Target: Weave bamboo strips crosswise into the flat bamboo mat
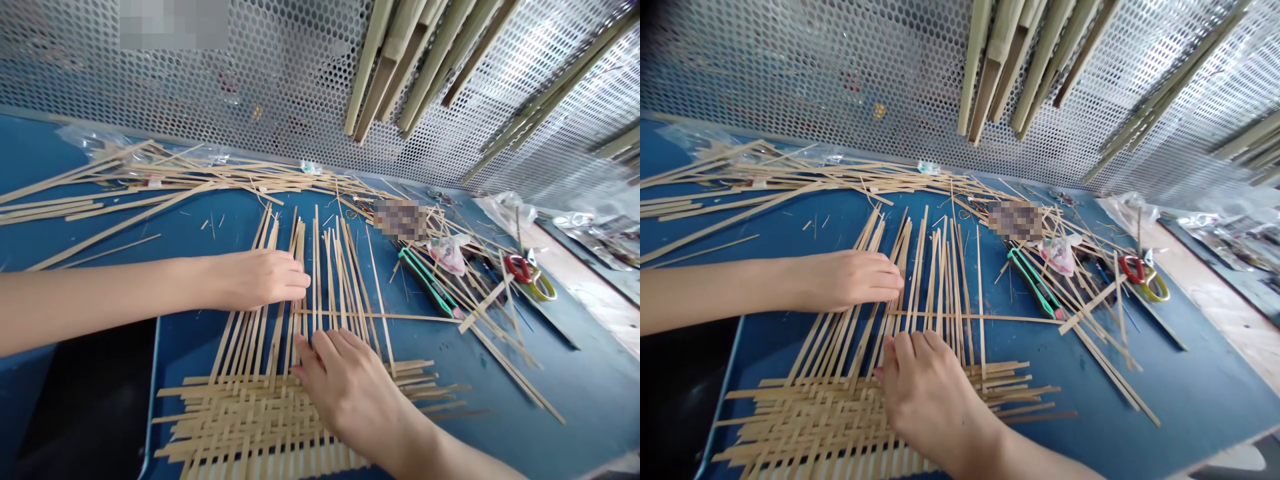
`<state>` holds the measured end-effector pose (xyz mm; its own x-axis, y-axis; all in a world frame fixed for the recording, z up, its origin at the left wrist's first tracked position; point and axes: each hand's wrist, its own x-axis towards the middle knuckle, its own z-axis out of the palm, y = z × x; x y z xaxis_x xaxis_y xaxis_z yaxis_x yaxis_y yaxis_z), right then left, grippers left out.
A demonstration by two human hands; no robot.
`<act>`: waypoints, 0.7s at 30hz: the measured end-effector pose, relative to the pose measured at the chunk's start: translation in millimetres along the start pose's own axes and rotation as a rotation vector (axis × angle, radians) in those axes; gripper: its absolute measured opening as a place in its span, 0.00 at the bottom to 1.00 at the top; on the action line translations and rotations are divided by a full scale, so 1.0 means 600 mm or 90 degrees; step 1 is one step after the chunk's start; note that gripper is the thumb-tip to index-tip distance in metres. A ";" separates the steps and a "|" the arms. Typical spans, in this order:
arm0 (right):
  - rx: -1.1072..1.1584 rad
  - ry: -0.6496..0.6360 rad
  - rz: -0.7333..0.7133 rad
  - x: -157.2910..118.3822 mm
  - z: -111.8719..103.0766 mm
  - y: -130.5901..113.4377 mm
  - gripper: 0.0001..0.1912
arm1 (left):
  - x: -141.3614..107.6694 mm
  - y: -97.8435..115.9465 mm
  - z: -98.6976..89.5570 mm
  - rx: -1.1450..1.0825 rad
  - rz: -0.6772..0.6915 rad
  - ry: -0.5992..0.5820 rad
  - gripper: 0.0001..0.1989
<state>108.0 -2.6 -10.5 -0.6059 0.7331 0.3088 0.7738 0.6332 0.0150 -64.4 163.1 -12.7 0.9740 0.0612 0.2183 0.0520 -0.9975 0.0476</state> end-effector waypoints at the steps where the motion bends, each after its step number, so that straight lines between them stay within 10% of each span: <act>1: -0.002 -0.004 -0.004 0.000 0.000 0.000 0.09 | 0.003 -0.004 -0.002 0.001 0.055 -0.016 0.15; 21: 0.017 -0.061 0.003 0.000 -0.003 0.000 0.04 | 0.053 -0.024 -0.019 0.014 0.113 -0.087 0.09</act>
<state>108.5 -3.1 -9.0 -0.6180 0.7556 0.2170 0.7724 0.6351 -0.0115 -36.8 179.5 4.4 0.9891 -0.1191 0.0870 -0.1194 -0.9928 -0.0018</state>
